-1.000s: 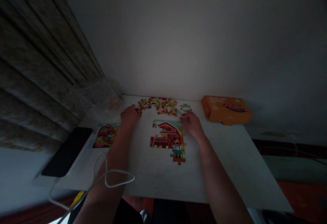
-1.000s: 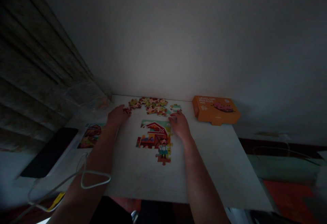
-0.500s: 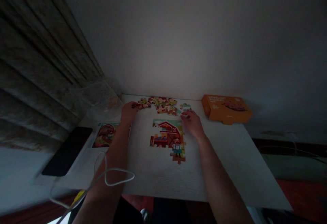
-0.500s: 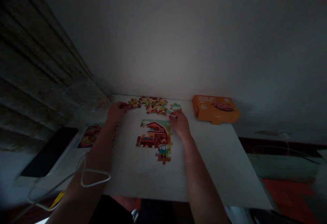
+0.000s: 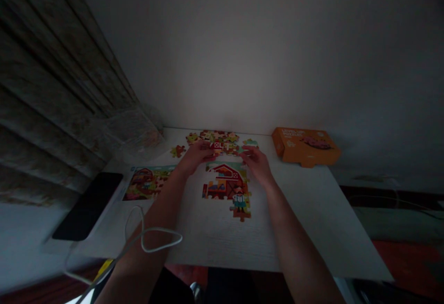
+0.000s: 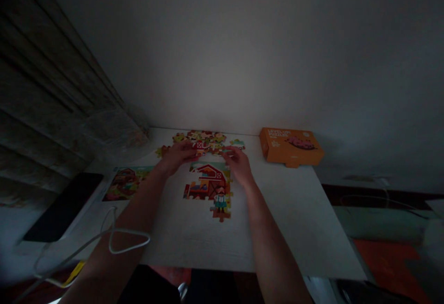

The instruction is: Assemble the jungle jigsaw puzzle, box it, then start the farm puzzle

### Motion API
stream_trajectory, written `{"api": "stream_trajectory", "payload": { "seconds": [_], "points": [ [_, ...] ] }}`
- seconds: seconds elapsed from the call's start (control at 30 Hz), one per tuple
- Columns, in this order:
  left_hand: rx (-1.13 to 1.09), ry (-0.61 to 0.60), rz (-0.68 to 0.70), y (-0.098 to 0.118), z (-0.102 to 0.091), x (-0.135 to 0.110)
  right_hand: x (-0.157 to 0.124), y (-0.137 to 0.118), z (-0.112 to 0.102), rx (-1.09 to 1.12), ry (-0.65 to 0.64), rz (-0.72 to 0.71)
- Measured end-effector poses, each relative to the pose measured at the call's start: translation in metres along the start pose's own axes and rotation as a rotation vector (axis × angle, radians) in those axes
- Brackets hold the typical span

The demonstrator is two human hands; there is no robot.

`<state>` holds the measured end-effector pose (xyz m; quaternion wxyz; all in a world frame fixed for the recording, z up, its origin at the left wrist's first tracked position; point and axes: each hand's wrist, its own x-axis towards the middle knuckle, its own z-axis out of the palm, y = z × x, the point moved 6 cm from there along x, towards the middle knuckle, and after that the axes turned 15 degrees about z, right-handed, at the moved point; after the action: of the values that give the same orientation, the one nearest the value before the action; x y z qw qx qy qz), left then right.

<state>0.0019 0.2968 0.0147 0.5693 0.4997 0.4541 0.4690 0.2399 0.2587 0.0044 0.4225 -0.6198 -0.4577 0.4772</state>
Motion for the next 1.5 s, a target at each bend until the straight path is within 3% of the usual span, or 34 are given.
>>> {"api": "stream_trajectory", "payload": {
  "seconds": [0.1, 0.23, 0.5, 0.63, 0.83, 0.97, 1.07, 1.27, 1.5],
  "points": [
    [-0.028, -0.094, -0.018, -0.002, 0.017, -0.005, -0.007, -0.004, 0.016, 0.131, -0.159, 0.049],
    [0.014, -0.222, -0.017, -0.005, 0.033, -0.011, -0.011, -0.004, 0.03, 0.173, -0.224, 0.076],
    [0.278, -0.358, 0.209, 0.012, 0.041, -0.014, -0.012, 0.003, 0.034, 0.079, -0.262, 0.126],
    [0.391, -0.423, 0.197, 0.012, 0.036, -0.014, -0.018, 0.004, 0.039, -0.007, -0.372, 0.131],
    [0.473, -0.53, -0.064, 0.006, 0.004, -0.018, -0.016, 0.004, 0.03, -0.437, -0.189, -0.008],
    [0.459, -0.534, -0.124, 0.005, -0.002, -0.02, -0.017, 0.005, 0.033, -0.631, -0.159, -0.025],
    [0.51, -0.545, -0.115, -0.001, 0.003, -0.019, -0.018, 0.004, 0.036, -0.729, -0.154, -0.031],
    [0.813, -0.544, 0.029, -0.005, 0.009, -0.012, -0.018, 0.003, 0.037, -0.761, -0.152, -0.042],
    [0.913, -0.539, 0.044, -0.008, 0.007, -0.01, -0.019, 0.001, 0.037, -0.78, -0.153, -0.024]
  ]
}}
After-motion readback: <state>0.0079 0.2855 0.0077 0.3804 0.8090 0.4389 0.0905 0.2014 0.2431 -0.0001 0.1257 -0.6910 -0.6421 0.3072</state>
